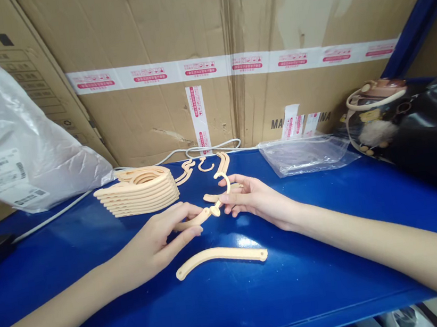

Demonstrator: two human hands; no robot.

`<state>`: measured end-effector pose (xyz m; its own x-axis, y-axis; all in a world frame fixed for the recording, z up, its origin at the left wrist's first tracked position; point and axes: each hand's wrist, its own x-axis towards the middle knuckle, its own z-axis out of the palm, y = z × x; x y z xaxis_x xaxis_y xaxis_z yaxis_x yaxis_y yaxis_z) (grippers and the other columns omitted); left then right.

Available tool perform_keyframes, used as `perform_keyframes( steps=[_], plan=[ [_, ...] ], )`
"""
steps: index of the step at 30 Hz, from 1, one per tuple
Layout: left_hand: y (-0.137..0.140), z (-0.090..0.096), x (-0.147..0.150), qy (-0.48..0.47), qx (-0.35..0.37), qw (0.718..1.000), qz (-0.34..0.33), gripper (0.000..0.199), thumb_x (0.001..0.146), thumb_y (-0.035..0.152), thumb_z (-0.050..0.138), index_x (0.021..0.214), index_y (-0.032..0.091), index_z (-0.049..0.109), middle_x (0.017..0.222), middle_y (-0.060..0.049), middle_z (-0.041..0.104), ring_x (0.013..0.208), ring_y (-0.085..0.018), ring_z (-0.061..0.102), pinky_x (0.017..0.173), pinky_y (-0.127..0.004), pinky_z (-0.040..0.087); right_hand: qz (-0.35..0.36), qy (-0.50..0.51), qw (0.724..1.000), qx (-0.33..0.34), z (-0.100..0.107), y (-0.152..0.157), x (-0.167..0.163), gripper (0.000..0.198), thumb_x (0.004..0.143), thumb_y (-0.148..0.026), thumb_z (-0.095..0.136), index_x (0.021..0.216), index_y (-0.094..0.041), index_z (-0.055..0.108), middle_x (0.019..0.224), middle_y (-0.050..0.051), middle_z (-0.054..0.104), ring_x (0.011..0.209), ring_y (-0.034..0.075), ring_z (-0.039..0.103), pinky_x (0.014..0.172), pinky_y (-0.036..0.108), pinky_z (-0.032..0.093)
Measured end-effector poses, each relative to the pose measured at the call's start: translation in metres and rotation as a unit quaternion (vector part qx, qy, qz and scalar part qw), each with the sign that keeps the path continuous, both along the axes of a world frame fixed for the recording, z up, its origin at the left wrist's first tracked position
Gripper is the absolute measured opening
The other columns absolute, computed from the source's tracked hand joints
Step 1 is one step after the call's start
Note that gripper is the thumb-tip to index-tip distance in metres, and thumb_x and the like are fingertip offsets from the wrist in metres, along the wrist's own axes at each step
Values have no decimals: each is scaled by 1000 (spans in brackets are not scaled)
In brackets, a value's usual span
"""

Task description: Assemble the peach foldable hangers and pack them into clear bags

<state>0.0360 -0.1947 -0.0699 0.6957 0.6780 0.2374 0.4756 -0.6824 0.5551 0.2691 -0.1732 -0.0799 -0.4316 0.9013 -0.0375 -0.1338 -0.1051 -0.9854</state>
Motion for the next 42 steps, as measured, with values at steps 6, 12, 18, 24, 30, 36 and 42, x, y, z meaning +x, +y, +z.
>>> perform_keyframes(
  steps=[6, 12, 18, 24, 30, 36, 42],
  plan=[
    [0, -5, 1, -1, 75, 997, -13, 15, 98, 22, 44, 104, 19, 57, 90, -2, 62, 83, -16, 55, 72, -27, 41, 16, -2, 1000, 23, -1, 1, -1, 31, 74, -25, 77, 88, -18, 50, 73, -3, 63, 58, 6, 46, 53, 20, 34],
    [1, -12, 0, 8, 162, 987, -21, 21, 98, 20, 43, 115, 18, 56, 99, -5, 66, 88, -18, 55, 75, -29, 44, 7, -41, 997, 64, 0, 1, 0, 31, 75, -27, 75, 90, -20, 49, 70, -5, 61, 60, 7, 50, 53, 21, 30],
    [1, -14, 2, 42, 209, 977, -26, 25, 98, 20, 41, 116, 14, 57, 97, -8, 67, 89, -21, 57, 77, -34, 47, -5, -66, 993, 99, 4, -2, 1, 34, 74, -28, 76, 91, -20, 47, 74, -4, 64, 67, 11, 61, 63, 25, 42],
    [1, -11, 6, 57, 206, 977, -1, 26, 99, 23, 39, 116, 15, 58, 100, -7, 68, 86, -21, 57, 75, -35, 48, -14, -55, 986, 158, 6, -3, 0, 40, 78, -28, 73, 105, -23, 44, 75, -5, 63, 75, 14, 66, 78, 33, 50],
    [1, -11, 6, 72, 203, 976, 3, 27, 99, 24, 39, 114, 13, 60, 97, -8, 69, 85, -22, 57, 73, -34, 47, -23, -65, 977, 204, 8, -6, 0, 42, 80, -26, 70, 114, -23, 45, 82, -3, 64, 79, 14, 64, 79, 33, 52],
    [1, -12, 7, 87, 211, 974, -3, 30, 100, 24, 35, 113, 14, 60, 97, -8, 68, 85, -22, 56, 73, -34, 47, -22, -113, 970, 214, 7, -5, 1, 57, 83, -30, 66, 135, -21, 43, 82, -1, 64, 78, 16, 62, 79, 37, 51],
    [-1, -13, 8, 91, 210, 974, 0, 31, 101, 26, 34, 112, 15, 61, 95, -8, 68, 83, -22, 55, 72, -35, 46, -35, -110, 973, 199, 3, -4, 2, 64, 81, -31, 68, 139, -24, 43, 85, 0, 66, 76, 17, 62, 72, 36, 50]
  ],
)
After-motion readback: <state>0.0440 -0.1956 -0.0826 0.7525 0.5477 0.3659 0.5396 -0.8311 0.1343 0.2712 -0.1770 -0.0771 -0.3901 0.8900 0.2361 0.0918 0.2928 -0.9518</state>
